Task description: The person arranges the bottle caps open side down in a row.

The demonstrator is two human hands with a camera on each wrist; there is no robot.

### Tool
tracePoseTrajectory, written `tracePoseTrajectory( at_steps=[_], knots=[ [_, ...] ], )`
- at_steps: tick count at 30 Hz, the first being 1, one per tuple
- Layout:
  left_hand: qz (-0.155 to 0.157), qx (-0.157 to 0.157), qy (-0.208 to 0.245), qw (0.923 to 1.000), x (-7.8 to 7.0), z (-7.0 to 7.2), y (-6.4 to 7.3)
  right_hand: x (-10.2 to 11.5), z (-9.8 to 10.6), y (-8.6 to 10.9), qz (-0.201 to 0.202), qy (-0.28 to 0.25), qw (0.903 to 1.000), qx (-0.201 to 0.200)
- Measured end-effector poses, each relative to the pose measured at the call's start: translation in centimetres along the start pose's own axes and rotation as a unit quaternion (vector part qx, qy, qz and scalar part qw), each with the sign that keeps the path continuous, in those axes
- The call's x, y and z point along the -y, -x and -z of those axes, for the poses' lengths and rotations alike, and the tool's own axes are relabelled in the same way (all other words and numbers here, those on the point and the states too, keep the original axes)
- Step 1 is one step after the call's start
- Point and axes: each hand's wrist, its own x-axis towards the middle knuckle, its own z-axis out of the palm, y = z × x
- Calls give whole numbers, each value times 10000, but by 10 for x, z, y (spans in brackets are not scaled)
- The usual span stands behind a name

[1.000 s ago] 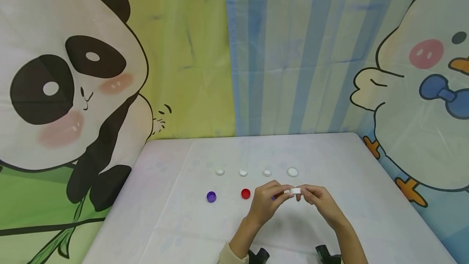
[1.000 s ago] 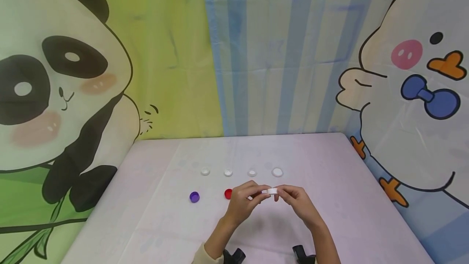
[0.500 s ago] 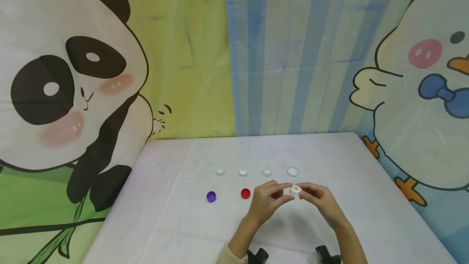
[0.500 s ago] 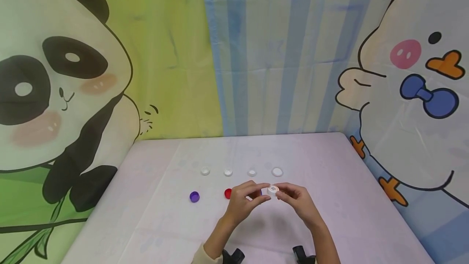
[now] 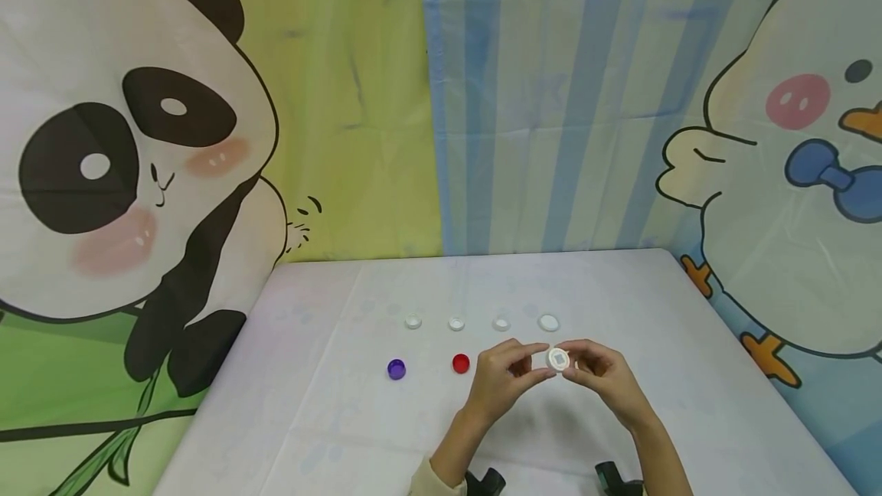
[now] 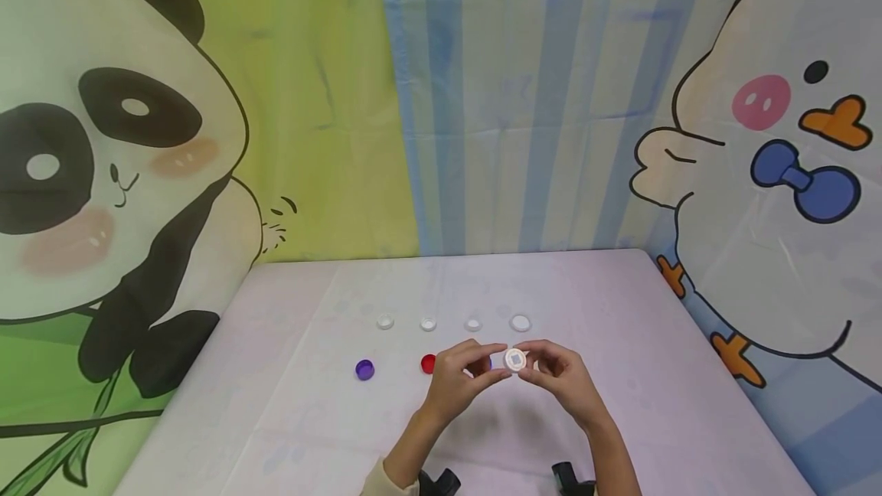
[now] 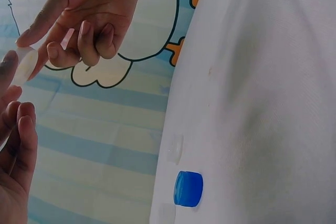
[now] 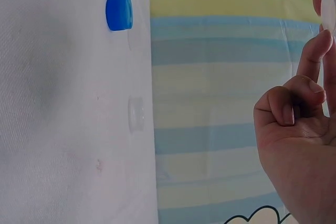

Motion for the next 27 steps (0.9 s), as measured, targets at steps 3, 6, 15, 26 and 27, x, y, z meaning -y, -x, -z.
tracePoseTrajectory(
  at_steps=[3, 6, 15, 26, 27],
  knots=[
    [-87, 20, -76, 9999, 1, -2, 0, 0, 1, 1, 43, -41, 10000, 31],
    [-176, 26, -129, 9998, 0, -3, 0, -1, 1, 1, 74, -58, 9999, 52],
    [-101, 207, -413, 9989, 9, -13, 2, -3, 6, 3, -83, 732, 9969, -283],
    [-30, 625, -1897, 9798, 34, -34, 0, -7, 10, -3, -466, 1641, 9839, -531],
    [1, 679, -2013, 9772, 36, -36, -1, -7, 10, -4, -446, 1656, 9838, -516]
  ],
)
